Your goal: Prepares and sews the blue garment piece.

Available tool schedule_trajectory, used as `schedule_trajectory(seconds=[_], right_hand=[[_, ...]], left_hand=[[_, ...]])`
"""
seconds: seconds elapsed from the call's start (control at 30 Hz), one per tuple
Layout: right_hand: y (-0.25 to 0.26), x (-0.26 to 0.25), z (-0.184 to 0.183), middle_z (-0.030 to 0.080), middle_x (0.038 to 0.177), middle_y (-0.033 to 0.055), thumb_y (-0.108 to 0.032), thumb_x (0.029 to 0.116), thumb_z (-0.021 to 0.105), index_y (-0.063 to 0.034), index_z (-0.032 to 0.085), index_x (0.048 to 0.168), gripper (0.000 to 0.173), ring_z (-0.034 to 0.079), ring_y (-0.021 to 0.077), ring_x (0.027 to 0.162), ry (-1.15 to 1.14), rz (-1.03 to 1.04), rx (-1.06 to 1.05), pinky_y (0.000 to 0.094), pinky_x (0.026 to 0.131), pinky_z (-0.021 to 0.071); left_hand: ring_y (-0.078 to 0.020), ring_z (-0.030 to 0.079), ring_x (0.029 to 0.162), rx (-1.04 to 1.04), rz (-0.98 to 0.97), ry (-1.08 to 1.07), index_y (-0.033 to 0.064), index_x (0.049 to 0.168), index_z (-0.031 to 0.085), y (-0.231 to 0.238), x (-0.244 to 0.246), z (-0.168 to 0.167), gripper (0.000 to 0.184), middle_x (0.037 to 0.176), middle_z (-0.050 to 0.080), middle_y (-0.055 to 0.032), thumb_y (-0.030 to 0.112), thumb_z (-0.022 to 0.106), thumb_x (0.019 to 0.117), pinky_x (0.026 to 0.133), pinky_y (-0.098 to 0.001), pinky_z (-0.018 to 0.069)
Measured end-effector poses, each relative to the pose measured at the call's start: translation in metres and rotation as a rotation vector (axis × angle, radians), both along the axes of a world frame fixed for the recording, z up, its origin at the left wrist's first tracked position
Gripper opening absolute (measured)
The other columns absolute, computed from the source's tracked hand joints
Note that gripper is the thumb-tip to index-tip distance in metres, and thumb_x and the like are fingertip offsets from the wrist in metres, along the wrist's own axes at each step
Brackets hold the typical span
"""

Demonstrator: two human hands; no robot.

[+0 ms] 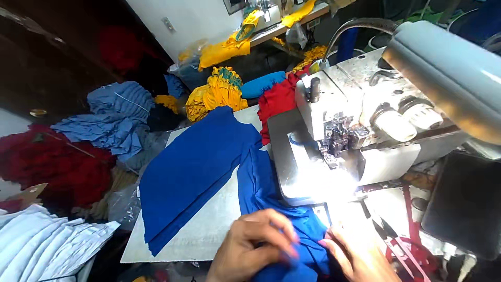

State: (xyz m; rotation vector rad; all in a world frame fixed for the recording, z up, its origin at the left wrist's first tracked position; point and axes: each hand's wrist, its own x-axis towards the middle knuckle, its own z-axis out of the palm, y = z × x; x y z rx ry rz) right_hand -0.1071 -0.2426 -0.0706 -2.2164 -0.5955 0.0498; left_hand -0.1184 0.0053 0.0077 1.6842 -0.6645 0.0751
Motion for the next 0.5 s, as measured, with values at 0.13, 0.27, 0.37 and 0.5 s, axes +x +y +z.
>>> schedule_trajectory(seconds=[0.13,0.27,0.37,0.5], right_hand=[[0.008,-0.007,0.02,0.069,0.085,0.0135,-0.011,0.1043,0.05,0.0039,0.067,0.1,0.023,0.068,0.018,0.077,0.054,0.03,0.313,0.0314,0.073,0.0563],[0.005,-0.009,0.006,0.069,0.088,0.0106,-0.03,0.1021,0.058,-0.002,0.069,0.101,0.03,0.067,0.0217,0.079,-0.123,-0.202,0.086,0.0367,0.07,0.0565],[0.004,-0.008,-0.026,0.069,0.098,0.0219,-0.043,0.0994,0.056,0.0003,0.073,0.102,0.046,0.066,0.046,0.094,-0.291,-0.282,-0.104,0.0594,0.078,0.0532],[0.011,-0.011,-0.041,0.067,0.09,0.0128,-0.027,0.102,0.05,-0.0042,0.072,0.094,0.033,0.066,0.0362,0.09,-0.353,-0.287,-0.07,0.0524,0.077,0.0522]], left_hand=[[-0.0119,0.061,0.121,0.369,0.29,0.126,0.0087,0.089,0.08,0.002,-0.002,-0.071,0.015,0.121,0.07,-0.0107,0.022,0.074,0.0918,0.103,-0.0269,0.0494],[-0.0044,0.068,0.094,0.317,0.423,0.036,0.0059,0.087,0.078,0.009,0.013,-0.07,0.012,0.096,0.073,-0.0013,0.015,0.073,0.0921,0.085,-0.0202,0.0568],[-0.0051,0.066,0.103,0.354,0.378,0.076,0.0089,0.087,0.079,0.014,0.02,-0.071,0.015,0.107,0.071,-0.0034,0.022,0.073,0.0924,0.091,-0.0216,0.0556],[-0.0057,0.067,0.099,0.369,0.376,0.073,0.0063,0.087,0.079,0.012,0.013,-0.099,0.015,0.099,0.073,-0.0042,0.02,0.073,0.0913,0.09,-0.0211,0.0545]])
